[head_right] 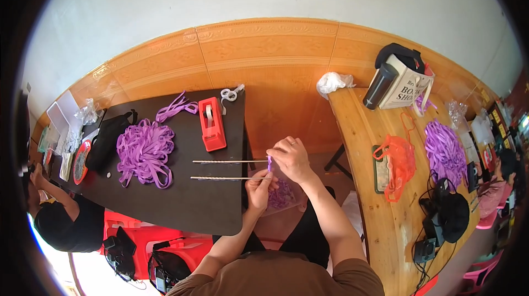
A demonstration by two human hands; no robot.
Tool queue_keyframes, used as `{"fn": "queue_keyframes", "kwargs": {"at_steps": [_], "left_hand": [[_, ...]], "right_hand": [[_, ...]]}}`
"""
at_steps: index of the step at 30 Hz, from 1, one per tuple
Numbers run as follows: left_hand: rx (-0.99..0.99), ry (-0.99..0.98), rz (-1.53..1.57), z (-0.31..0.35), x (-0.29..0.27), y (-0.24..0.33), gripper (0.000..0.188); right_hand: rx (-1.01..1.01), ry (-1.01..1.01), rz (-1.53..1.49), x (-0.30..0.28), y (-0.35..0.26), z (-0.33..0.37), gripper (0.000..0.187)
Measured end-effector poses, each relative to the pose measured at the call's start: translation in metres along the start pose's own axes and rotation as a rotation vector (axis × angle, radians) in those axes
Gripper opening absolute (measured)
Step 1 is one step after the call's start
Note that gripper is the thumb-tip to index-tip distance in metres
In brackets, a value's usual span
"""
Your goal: The recorder is creating purple ribbon decorations by wrapping ribbon around a wooden stick jig and securing segments with tape.
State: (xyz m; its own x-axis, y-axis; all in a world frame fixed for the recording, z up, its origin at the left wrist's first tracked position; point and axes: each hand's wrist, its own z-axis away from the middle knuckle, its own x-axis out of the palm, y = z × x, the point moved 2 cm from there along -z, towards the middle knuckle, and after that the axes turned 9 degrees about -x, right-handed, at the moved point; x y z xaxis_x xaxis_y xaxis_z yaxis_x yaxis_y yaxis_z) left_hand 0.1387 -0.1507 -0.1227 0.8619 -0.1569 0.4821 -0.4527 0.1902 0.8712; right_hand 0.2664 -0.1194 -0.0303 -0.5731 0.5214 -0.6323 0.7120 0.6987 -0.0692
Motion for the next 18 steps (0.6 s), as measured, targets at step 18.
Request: {"fn": "queue_keyframes", "kwargs": {"at_steps": [18], "left_hand": [[0.122,0.155,-0.017,0.005,-0.001,-0.004,0.015]], "right_hand": [[0.274,0.088,-0.43,0.064,0.006,0.036,0.019]]}}
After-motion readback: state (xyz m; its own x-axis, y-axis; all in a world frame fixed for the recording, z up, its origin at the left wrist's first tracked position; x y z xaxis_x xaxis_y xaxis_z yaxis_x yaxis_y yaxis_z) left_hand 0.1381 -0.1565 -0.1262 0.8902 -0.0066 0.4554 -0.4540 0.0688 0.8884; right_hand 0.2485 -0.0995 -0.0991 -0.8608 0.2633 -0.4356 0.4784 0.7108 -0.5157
